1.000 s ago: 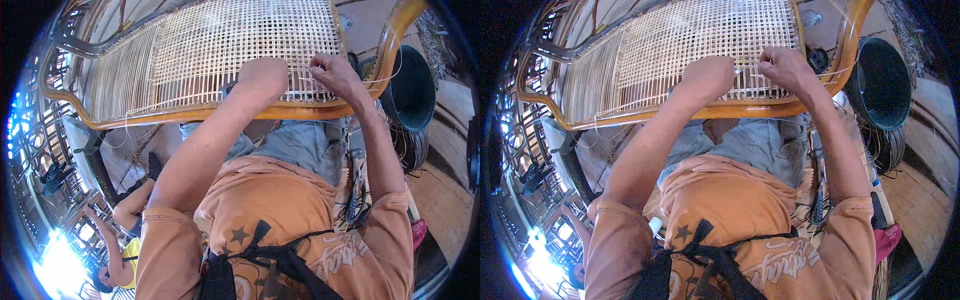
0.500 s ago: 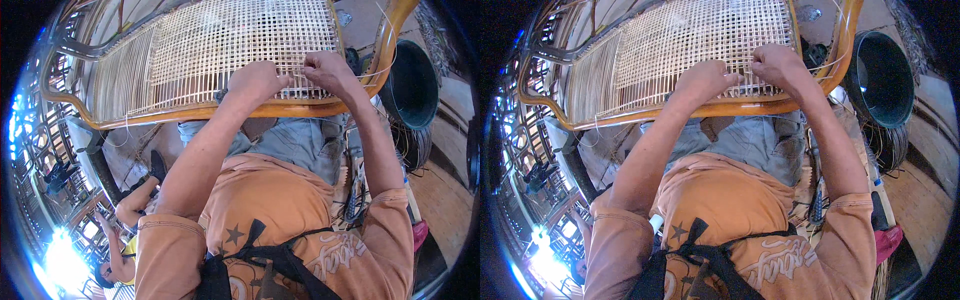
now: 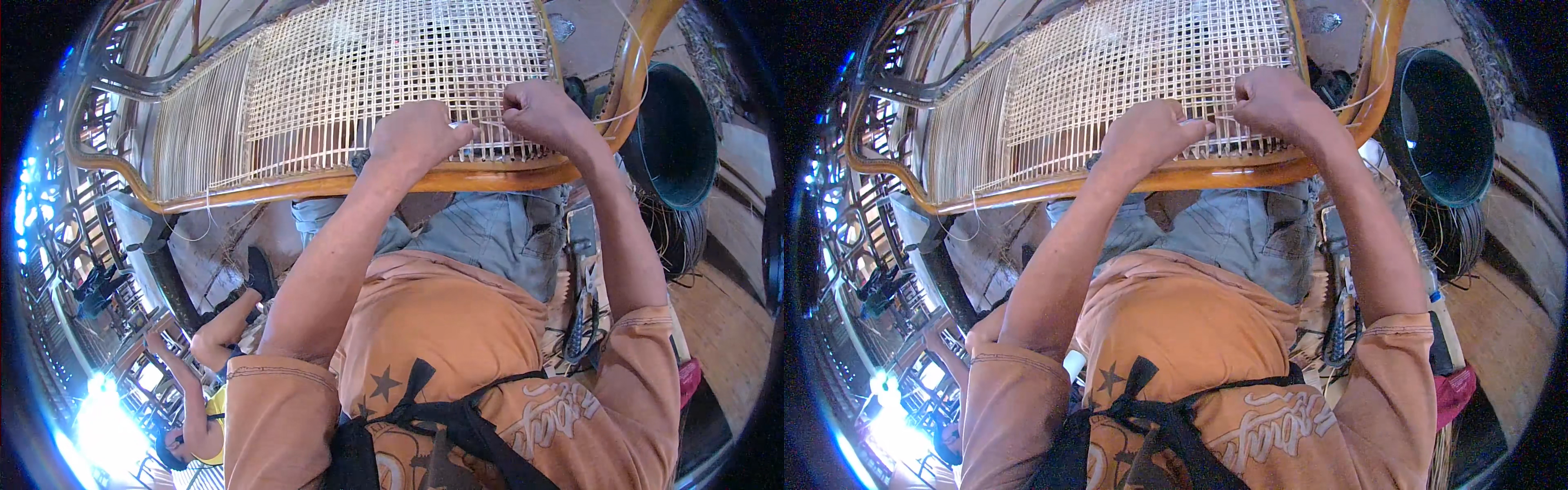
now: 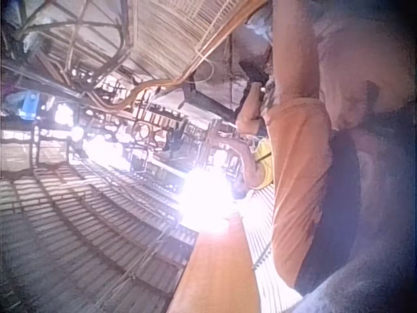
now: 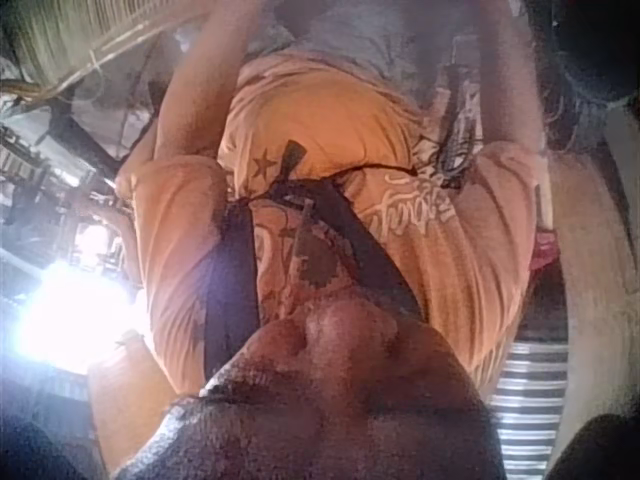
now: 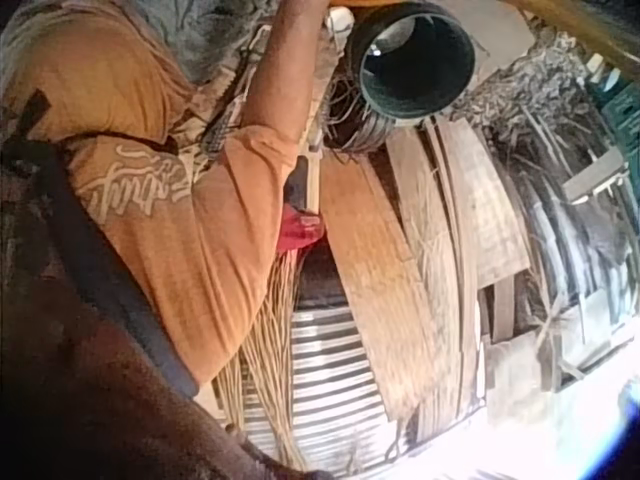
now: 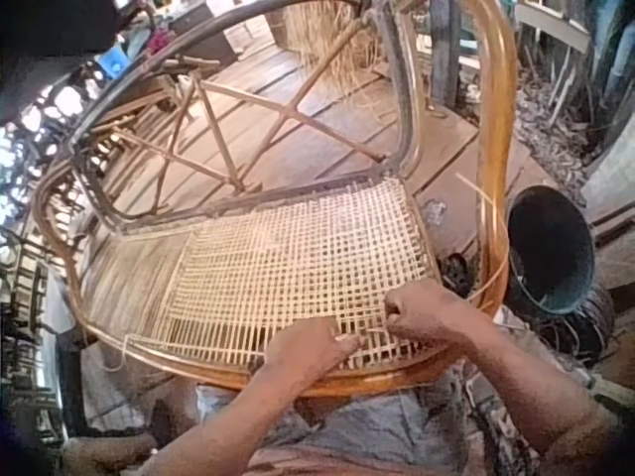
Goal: The person is weaving and securing rattan or wicker mesh onto a wooden chair frame using tools like a hammer, chisel, and pliers.
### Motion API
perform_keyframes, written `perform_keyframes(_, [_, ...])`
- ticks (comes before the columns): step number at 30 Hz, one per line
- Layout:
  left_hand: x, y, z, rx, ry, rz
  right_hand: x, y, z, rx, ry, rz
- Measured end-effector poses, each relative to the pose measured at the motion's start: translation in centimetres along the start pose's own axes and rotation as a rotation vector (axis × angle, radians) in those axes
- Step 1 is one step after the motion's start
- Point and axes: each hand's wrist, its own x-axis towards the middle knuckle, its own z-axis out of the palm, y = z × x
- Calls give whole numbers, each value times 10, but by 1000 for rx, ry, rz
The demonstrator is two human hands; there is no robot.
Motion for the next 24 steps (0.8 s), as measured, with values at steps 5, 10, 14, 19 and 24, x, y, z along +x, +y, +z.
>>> perform_keyframes(5, [-3, 2, -8, 50, -38, 26, 1, 6, 18, -79, 140, -124])
perform_keyframes(10, [-5, 14, -23, 371, -81, 122, -2, -2, 14, 4, 43, -30])
perform_keyframes(14, [-8, 8, -17, 326, -54, 200, -4, -1, 13, -2, 66, -52])
perform_keyframes(19, [-10, 21, -23, 355, -113, 175, -3, -3, 9, -13, 50, -47])
perform_keyframes(24, [-2, -2, -10, 184, -63, 118, -1, -2, 11, -10, 39, -57])
